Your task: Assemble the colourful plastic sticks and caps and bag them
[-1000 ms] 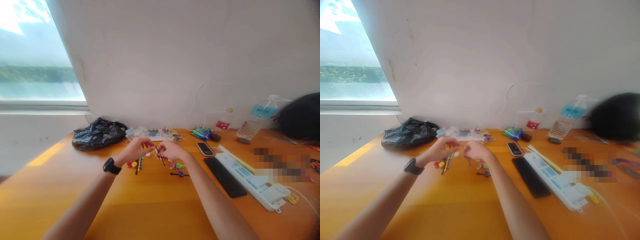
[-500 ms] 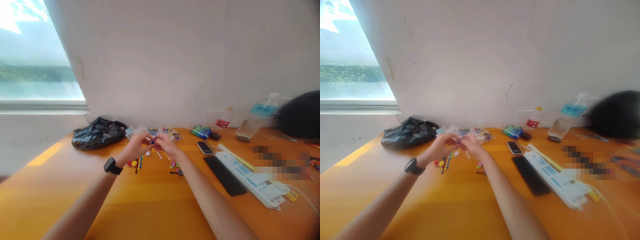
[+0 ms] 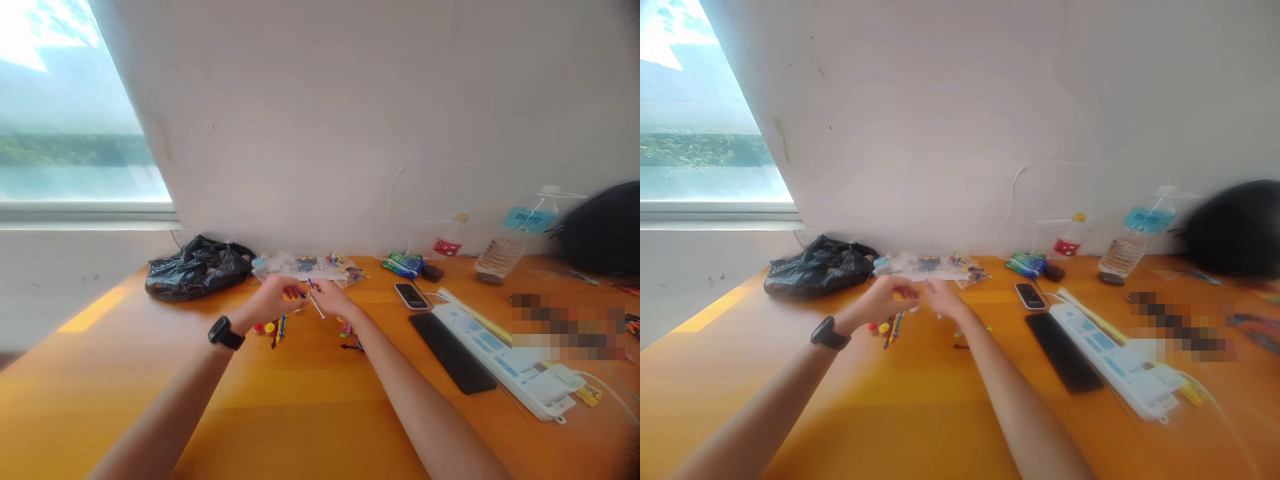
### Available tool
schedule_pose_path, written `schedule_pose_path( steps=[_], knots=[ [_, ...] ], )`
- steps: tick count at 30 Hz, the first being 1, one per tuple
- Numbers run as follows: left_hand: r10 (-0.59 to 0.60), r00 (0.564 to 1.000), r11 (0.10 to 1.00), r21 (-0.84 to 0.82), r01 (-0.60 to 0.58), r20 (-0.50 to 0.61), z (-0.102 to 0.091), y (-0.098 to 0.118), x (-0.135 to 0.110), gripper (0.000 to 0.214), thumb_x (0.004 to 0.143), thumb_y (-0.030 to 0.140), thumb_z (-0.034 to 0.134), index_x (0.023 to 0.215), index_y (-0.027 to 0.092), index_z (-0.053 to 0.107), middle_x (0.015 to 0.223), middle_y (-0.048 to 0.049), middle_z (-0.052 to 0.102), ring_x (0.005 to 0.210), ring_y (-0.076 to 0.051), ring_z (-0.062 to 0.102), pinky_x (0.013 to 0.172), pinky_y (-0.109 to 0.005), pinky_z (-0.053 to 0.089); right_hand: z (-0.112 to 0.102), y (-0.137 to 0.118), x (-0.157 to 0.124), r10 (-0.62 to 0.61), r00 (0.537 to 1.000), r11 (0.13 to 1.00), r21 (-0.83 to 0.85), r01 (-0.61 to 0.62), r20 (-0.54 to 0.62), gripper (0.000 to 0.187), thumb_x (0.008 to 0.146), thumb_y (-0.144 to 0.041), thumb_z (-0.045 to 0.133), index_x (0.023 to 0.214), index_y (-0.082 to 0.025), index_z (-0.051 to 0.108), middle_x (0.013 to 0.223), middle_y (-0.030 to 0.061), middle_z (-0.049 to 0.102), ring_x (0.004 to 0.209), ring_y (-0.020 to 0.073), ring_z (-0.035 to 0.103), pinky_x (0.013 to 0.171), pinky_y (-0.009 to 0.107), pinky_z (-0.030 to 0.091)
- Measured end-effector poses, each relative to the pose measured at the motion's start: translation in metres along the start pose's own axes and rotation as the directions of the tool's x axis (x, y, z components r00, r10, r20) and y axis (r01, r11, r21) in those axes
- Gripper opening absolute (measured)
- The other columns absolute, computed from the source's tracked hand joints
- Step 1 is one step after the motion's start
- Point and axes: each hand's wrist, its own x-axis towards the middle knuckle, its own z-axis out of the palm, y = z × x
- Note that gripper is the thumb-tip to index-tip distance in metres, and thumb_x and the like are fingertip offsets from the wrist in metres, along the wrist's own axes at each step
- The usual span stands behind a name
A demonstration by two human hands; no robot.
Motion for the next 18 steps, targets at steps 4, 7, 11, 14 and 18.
schedule_pose_path(
  steps=[4,7,11,14,18],
  knots=[
    [-0.027,0.987,0.999,0.029,0.023,0.157,0.002,-0.005,-0.003,0.009,0.076,0.023,0.077,0.082,0.017,0.076,0.084,-0.0049,0.078,0.077,-0.018,0.071,0.068,-0.025,0.055,-0.001,0.009,0.000,0.068,0.997,0.985,-0.161,-0.062,0.029,0.023,0.088,-0.015,0.058,0.072,-0.021,0.042,0.065,-0.0062,0.039,0.060,0.0107,0.031,0.058,0.026,0.021],
    [-0.098,0.937,0.995,0.003,0.104,0.336,0.005,-0.009,-0.007,0.017,0.075,0.023,0.075,0.091,0.019,0.080,0.089,-0.0049,0.079,0.061,-0.014,0.067,0.052,-0.021,0.049,0.002,0.011,-0.002,0.105,0.992,0.966,-0.242,-0.086,0.066,0.021,0.086,-0.013,0.061,0.073,-0.020,0.046,0.066,-0.0054,0.043,0.060,0.0108,0.033,0.059,0.026,0.021],
    [-0.216,0.862,0.976,0.089,0.197,0.459,0.007,-0.019,-0.009,0.018,0.072,0.029,0.079,0.088,0.021,0.082,0.073,-0.0022,0.075,0.043,-0.010,0.056,0.041,-0.019,0.039,0.006,0.009,-0.006,0.146,0.986,0.937,-0.331,-0.111,0.082,0.013,0.086,-0.014,0.064,0.080,-0.020,0.054,0.074,-0.0022,0.053,0.061,0.0115,0.039,0.059,0.026,0.025],
    [-0.219,0.845,0.976,0.116,0.186,0.487,0.007,-0.028,-0.008,0.021,0.072,0.030,0.078,0.090,0.020,0.082,0.071,-0.0032,0.073,0.045,-0.012,0.058,0.039,-0.019,0.038,0.009,0.007,-0.009,0.169,0.983,0.915,-0.381,-0.129,0.073,0.008,0.087,-0.016,0.066,0.090,-0.019,0.060,0.086,0.0024,0.062,0.064,0.0126,0.046,0.060,0.025,0.029],
    [-0.090,0.909,0.991,0.126,0.042,0.406,0.008,-0.037,-0.005,0.020,0.074,0.029,0.076,0.091,0.021,0.081,0.108,-0.0099,0.075,0.080,-0.021,0.071,0.045,-0.020,0.045,0.004,0.000,-0.012,0.160,0.985,0.902,-0.416,-0.120,0.063,0.012,0.093,-0.021,0.063,0.105,-0.019,0.064,0.100,0.0078,0.068,0.071,0.0150,0.056,0.062,0.026,0.033]
  ],
)
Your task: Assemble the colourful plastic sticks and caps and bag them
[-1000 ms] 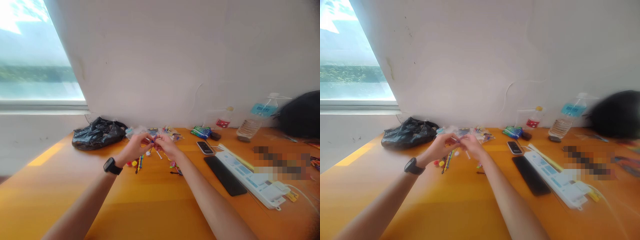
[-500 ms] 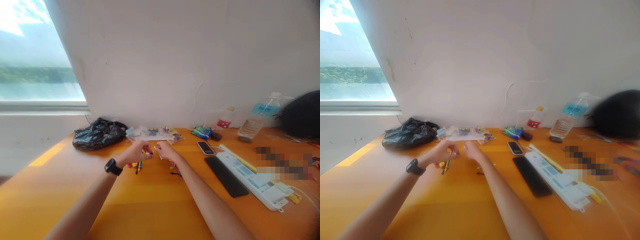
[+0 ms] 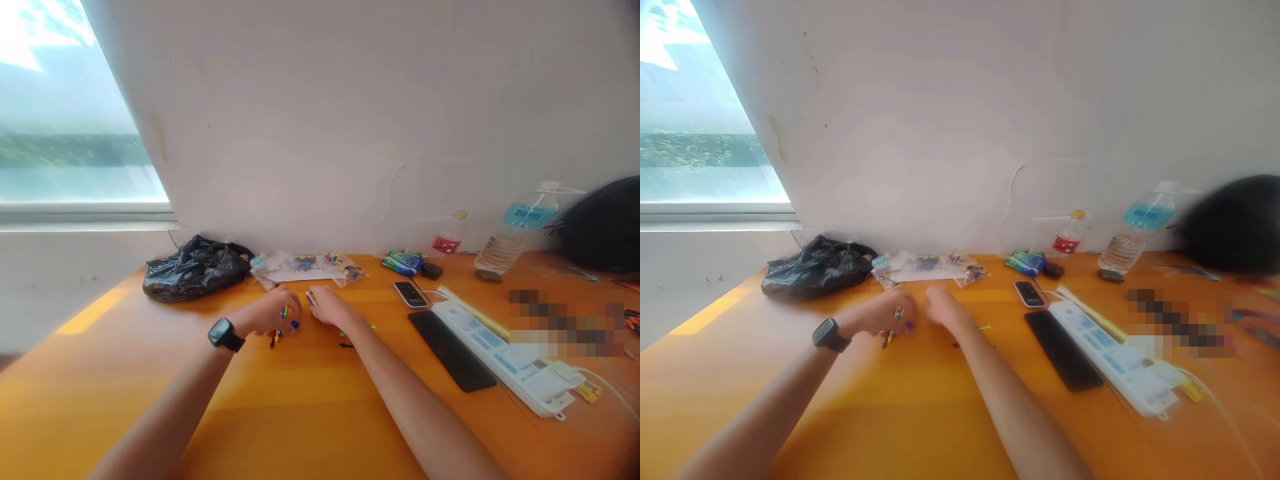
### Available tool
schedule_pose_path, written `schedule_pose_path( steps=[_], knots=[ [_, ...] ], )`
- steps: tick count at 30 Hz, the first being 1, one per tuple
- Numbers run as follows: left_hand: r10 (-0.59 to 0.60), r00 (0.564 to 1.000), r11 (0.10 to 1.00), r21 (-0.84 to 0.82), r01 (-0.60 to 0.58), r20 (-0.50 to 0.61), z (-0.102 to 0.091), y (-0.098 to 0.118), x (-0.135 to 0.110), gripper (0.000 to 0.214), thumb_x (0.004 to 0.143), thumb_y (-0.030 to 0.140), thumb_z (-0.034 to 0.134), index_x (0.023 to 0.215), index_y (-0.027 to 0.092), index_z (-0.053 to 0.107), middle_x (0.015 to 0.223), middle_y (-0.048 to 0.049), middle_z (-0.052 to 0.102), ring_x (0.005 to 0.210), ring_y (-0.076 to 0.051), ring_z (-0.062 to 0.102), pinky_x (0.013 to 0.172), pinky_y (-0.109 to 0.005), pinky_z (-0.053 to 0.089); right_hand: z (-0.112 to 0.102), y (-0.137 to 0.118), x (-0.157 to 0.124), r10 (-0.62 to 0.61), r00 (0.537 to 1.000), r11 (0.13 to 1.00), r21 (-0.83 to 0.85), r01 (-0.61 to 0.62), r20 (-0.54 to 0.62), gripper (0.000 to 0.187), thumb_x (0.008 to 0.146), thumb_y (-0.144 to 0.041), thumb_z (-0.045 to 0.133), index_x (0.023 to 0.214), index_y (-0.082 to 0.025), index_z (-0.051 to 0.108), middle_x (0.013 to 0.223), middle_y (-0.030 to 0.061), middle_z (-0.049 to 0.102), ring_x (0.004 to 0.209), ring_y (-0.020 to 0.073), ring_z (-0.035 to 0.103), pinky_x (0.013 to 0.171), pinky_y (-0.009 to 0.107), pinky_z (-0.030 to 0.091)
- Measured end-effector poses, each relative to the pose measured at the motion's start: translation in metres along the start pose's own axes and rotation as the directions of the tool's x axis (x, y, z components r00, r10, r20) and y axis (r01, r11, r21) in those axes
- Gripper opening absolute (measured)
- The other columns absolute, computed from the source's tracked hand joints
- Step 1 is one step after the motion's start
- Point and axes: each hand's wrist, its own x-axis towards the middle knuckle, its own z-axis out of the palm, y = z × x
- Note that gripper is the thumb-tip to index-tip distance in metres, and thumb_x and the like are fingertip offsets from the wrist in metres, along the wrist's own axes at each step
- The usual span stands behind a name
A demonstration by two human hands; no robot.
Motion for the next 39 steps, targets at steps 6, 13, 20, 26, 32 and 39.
schedule_pose_path(
  steps=[6,13,20,26,32,39],
  knots=[
    [0.091,0.988,0.988,0.132,-0.075,-0.123,0.002,-0.006,0.002,0.015,0.079,0.021,0.073,0.093,0.024,0.079,0.113,-0.0055,0.074,0.112,-0.026,0.062,0.091,-0.029,0.054,-0.047,0.017,-0.010,-0.010,0.995,0.999,-0.044,0.014,0.103,0.016,0.080,-0.013,0.073,0.094,-0.021,0.074,0.094,0.0056,0.072,0.074,0.0158,0.063,0.063,0.025,0.038],
    [0.116,0.962,0.984,0.164,-0.076,-0.246,0.002,0.000,-0.001,0.027,0.085,0.026,0.073,0.112,0.026,0.077,0.112,-0.0074,0.074,0.106,-0.027,0.064,0.088,-0.032,0.053,-0.068,0.037,-0.019,0.027,0.980,1.000,-0.013,-0.025,0.196,0.028,0.053,-0.017,0.091,0.076,-0.023,0.076,0.079,0.0012,0.070,0.064,0.0165,0.060,0.058,0.028,0.038],
    [0.139,0.932,0.980,0.183,-0.081,-0.336,-0.007,0.010,-0.002,0.026,0.093,0.033,0.068,0.116,0.024,0.075,0.114,-0.0081,0.075,0.105,-0.026,0.066,0.092,-0.034,0.051,-0.050,0.048,-0.008,0.112,0.992,0.981,0.152,-0.120,0.060,0.028,0.053,-0.006,0.086,0.057,-0.021,0.063,0.054,-0.0018,0.055,0.061,0.0190,0.056,0.061,0.030,0.037],
    [0.085,0.878,0.994,0.104,-0.041,-0.471,-0.014,0.034,-0.003,0.021,0.096,0.030,0.063,0.109,0.020,0.075,0.104,-0.0072,0.078,0.091,-0.023,0.070,0.084,-0.033,0.054,-0.066,0.043,-0.004,-0.033,0.996,0.952,0.301,0.058,-0.087,0.014,0.081,-0.014,0.070,0.093,-0.021,0.070,0.087,0.0029,0.069,0.081,0.0183,0.063,0.072,0.028,0.044],
    [0.084,0.805,0.987,-0.063,-0.148,-0.587,-0.014,0.047,-0.001,0.032,0.101,0.030,0.058,0.129,0.022,0.072,0.113,-0.0073,0.078,0.096,-0.021,0.073,0.080,-0.028,0.059,-0.061,0.002,-0.011,-0.233,0.971,0.401,0.905,0.141,-0.048,0.021,0.089,-0.032,0.071,0.106,-0.022,0.065,0.095,0.0036,0.074,0.089,0.0170,0.071,0.091,0.034,0.054],
    [0.103,0.704,0.968,-0.093,-0.235,-0.702,-0.018,0.051,-0.003,0.021,0.097,0.036,0.068,0.107,0.023,0.081,0.130,-0.0072,0.075,0.119,-0.027,0.070,0.101,-0.038,0.058,-0.044,-0.030,-0.013,-0.280,0.956,0.028,0.994,0.102,-0.091,0.025,0.081,-0.029,0.080,0.104,-0.020,0.074,0.094,0.0034,0.071,0.086,0.0142,0.066,0.085,0.027,0.054]
  ],
)
